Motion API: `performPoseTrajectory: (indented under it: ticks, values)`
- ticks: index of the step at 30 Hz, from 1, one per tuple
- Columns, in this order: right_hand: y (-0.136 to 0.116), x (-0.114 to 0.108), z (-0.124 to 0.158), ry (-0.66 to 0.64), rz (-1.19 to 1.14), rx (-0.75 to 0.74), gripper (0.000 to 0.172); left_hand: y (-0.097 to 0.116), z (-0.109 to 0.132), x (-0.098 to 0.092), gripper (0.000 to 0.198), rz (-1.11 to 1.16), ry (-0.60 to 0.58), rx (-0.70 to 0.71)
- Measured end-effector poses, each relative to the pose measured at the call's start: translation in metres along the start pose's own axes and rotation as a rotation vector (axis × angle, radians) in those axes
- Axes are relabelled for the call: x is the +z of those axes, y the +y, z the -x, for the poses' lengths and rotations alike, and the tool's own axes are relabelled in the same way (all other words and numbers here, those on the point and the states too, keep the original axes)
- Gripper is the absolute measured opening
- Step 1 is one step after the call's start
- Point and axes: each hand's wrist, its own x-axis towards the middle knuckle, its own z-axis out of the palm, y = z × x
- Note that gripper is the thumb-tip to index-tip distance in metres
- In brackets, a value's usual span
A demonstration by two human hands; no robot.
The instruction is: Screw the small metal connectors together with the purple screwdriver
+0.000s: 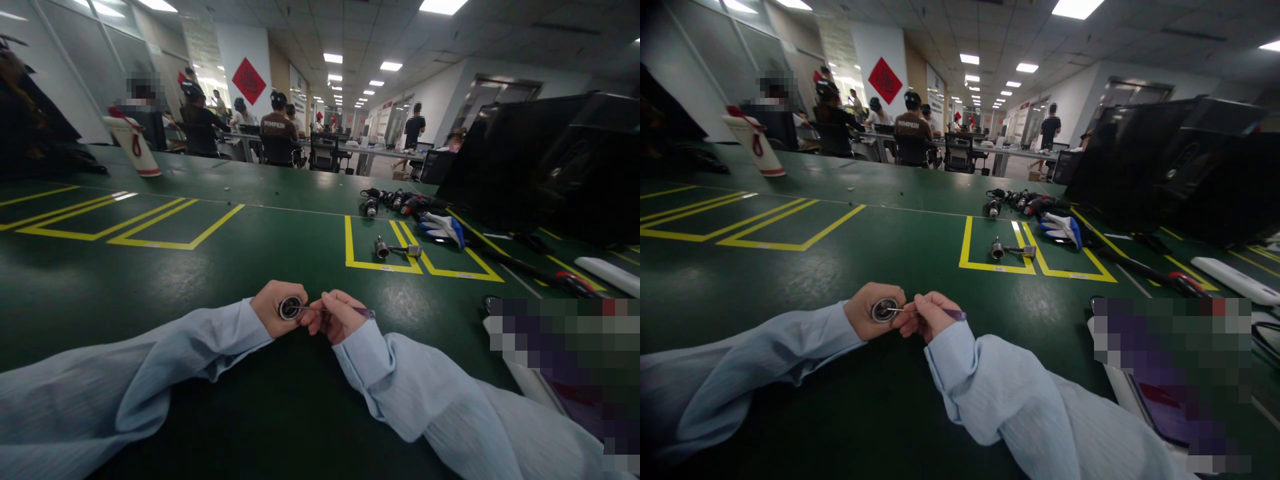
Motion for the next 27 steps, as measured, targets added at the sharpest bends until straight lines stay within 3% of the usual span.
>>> performPoseTrajectory:
  ticks: [6,9,12,14,21,24,27]
  values:
    - [-0.006,0.009,0.012,0.148,0.657,-0.349,0.03,0.001,-0.001,0.002,0.016,-0.07,-0.058,0.015]
    - [-0.006,0.01,0.016,0.132,0.999,-0.517,0.029,0.0,-0.001,0.002,0.016,-0.102,-0.076,0.036]
    - [-0.006,0.01,0.016,0.079,1.194,-0.59,0.026,0.001,-0.001,0.001,0.017,-0.178,-0.099,0.034]
    - [-0.007,0.01,0.014,0.081,1.184,-0.558,0.027,0.002,-0.001,0.001,0.015,-0.222,-0.115,0.02]
    - [-0.006,0.011,0.008,0.197,0.72,-0.298,0.027,0.005,-0.001,0.0,0.014,-0.262,-0.144,-0.027]
    - [-0.006,0.01,0.01,0.191,0.805,-0.329,0.029,0.005,-0.001,0.0,0.014,-0.261,-0.145,-0.02]
    - [-0.008,0.01,0.012,0.148,1.079,-0.456,0.029,0.005,-0.002,0.001,0.014,-0.279,-0.158,-0.015]
